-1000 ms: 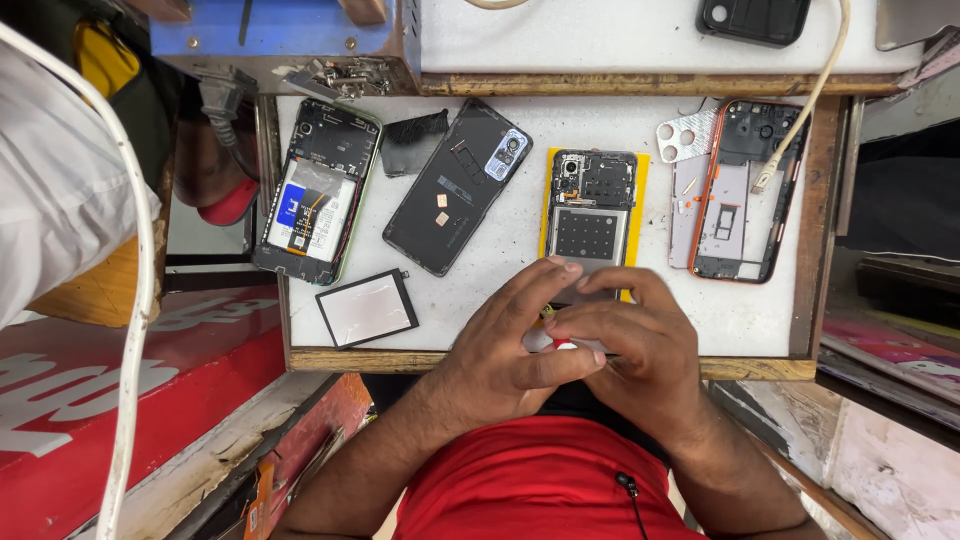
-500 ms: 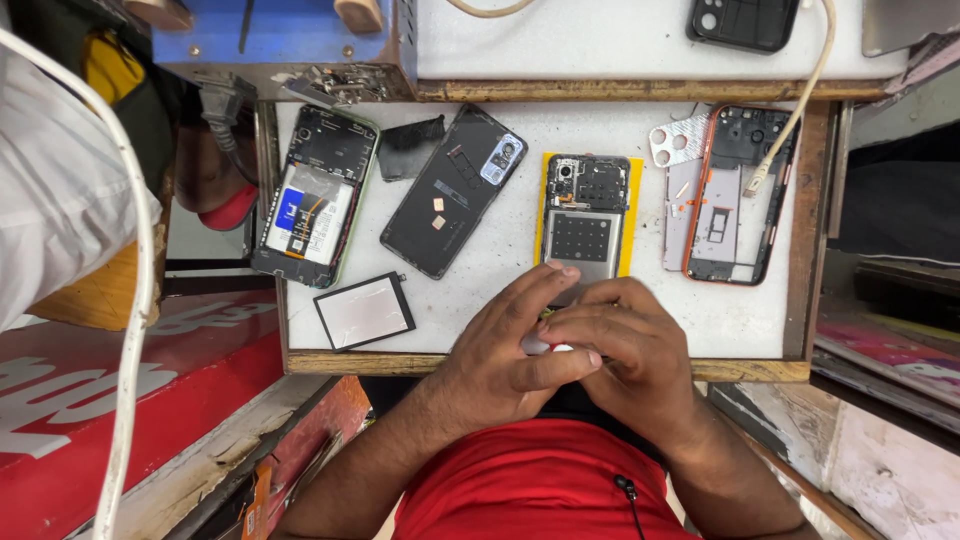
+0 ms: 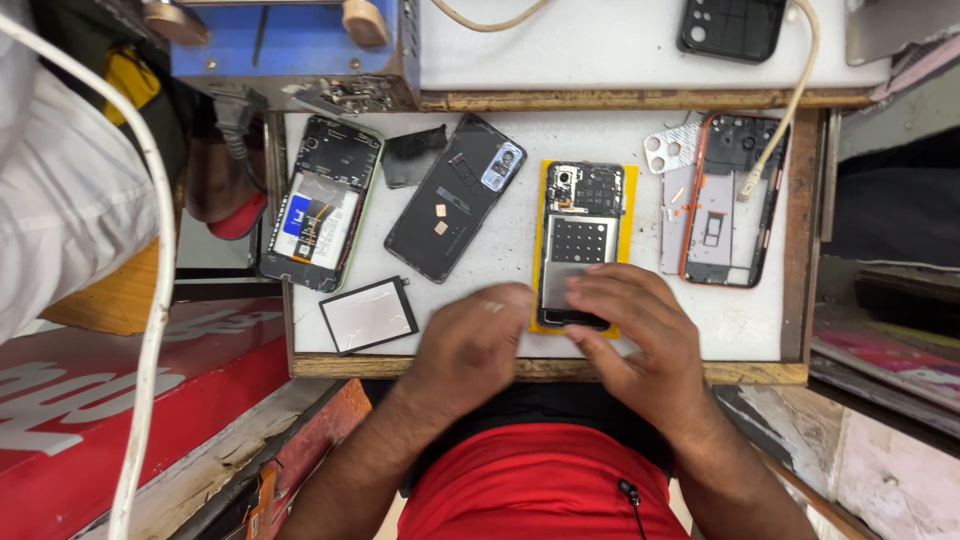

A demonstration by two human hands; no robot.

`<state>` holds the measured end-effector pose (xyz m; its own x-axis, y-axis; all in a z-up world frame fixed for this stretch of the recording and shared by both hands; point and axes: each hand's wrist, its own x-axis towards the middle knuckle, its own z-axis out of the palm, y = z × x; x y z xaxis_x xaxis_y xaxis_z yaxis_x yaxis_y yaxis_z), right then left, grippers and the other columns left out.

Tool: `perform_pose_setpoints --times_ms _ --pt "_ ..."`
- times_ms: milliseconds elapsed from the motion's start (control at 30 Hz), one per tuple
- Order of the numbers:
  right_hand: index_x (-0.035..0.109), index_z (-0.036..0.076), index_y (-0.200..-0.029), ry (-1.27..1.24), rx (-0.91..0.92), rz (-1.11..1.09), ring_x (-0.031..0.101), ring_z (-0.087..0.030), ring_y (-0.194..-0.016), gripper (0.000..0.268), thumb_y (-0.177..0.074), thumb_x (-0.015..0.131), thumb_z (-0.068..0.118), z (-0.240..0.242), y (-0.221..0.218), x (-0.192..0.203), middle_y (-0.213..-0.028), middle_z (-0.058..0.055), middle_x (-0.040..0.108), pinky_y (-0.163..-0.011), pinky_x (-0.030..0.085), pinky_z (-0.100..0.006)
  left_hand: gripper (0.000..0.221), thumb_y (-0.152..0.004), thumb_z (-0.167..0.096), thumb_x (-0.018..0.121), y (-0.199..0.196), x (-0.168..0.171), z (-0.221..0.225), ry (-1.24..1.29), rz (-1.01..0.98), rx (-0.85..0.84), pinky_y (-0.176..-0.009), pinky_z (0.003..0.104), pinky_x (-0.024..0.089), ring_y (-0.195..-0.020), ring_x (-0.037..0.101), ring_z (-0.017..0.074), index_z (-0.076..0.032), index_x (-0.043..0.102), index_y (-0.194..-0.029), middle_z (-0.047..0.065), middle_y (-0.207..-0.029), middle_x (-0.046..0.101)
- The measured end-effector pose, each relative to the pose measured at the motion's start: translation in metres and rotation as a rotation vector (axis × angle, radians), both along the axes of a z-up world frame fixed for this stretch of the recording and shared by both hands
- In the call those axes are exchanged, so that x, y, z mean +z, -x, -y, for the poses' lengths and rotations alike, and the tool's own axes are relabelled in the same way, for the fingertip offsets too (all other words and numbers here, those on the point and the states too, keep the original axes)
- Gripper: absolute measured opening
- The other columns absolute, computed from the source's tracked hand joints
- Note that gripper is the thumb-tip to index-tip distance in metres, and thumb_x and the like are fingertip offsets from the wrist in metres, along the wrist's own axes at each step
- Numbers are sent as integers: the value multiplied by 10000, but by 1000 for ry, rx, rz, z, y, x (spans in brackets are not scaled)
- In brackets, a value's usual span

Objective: The person uses a red-handled tool to scrape and clean the internal components of a disassembled smartphone. They then pick up a different smartphone, turn it over, and inspect the screen.

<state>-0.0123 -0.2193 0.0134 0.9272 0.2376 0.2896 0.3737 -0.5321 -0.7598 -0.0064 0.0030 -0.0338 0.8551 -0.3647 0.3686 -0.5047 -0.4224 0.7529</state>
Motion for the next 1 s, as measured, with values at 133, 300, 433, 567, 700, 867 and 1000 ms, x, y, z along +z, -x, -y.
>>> perform_pose_setpoints --times_ms 133,300,433,567,700,867,1000 --pt "714 56 -1109 -29 -121 -21 689 -295 -1235 247 -876 772 2 15 15 -17 -1181 -107 750 -1093 536 -408 497 -948 76 711 -20 -2 -36 58 37 345 -796 353 636 -907 746 267 -52 369 -1284 167 -1033 676" --pt "721 28 -1121 -170 -227 -98 705 -212 -1088 158 -972 701 -22 37 34 -41 -1173 -112 751 -972 542 -297 648 -1053 52 645 -44 -9 -44 75 71 311 -838 324 690 -1013 767 277 -61 186 -1496 223 -1142 684" --pt "713 0 -1157 -422 -296 -320 687 -142 -1037 141 -1030 652 6 50 39 -56 -1163 -132 741 -886 538 -235 634 -1058 53 638 -48 -17 -42 68 73 307 -830 315 695 -1024 764 261 -63 194 -1496 218 -1148 674" --pt "701 -10 -1162 -503 -284 -362 692 -126 -1039 137 -1047 631 15 54 39 -59 -1154 -132 742 -881 547 -220 640 -1057 61 630 -45 -16 -44 101 47 332 -843 307 683 -1037 752 256 -61 187 -1503 228 -1176 663" --pt "688 -14 -1167 -508 -238 -325 707 -134 -1074 139 -1049 618 2 53 35 -59 -1154 -128 736 -917 573 -234 663 -1059 69 633 -42 -15 -41 123 21 342 -843 294 677 -1024 746 227 -82 174 -1513 216 -1162 676" --pt "710 -8 -1165 -493 -311 -420 588 -79 -799 173 -1019 623 -35 49 35 -51 -1106 -109 725 -682 463 -196 723 -1071 66 636 -15 -10 -25 318 -147 271 -867 288 610 -974 730 214 -118 127 -1549 195 -1122 703" --pt "717 35 -1182 -313 -239 -287 596 -92 -822 220 -1001 631 -55 43 25 -43 -1079 -91 723 -705 481 -216 771 -1028 55 666 5 -16 12 353 -145 87 -958 332 622 -1041 742 241 -123 112 -1534 168 -1115 698"
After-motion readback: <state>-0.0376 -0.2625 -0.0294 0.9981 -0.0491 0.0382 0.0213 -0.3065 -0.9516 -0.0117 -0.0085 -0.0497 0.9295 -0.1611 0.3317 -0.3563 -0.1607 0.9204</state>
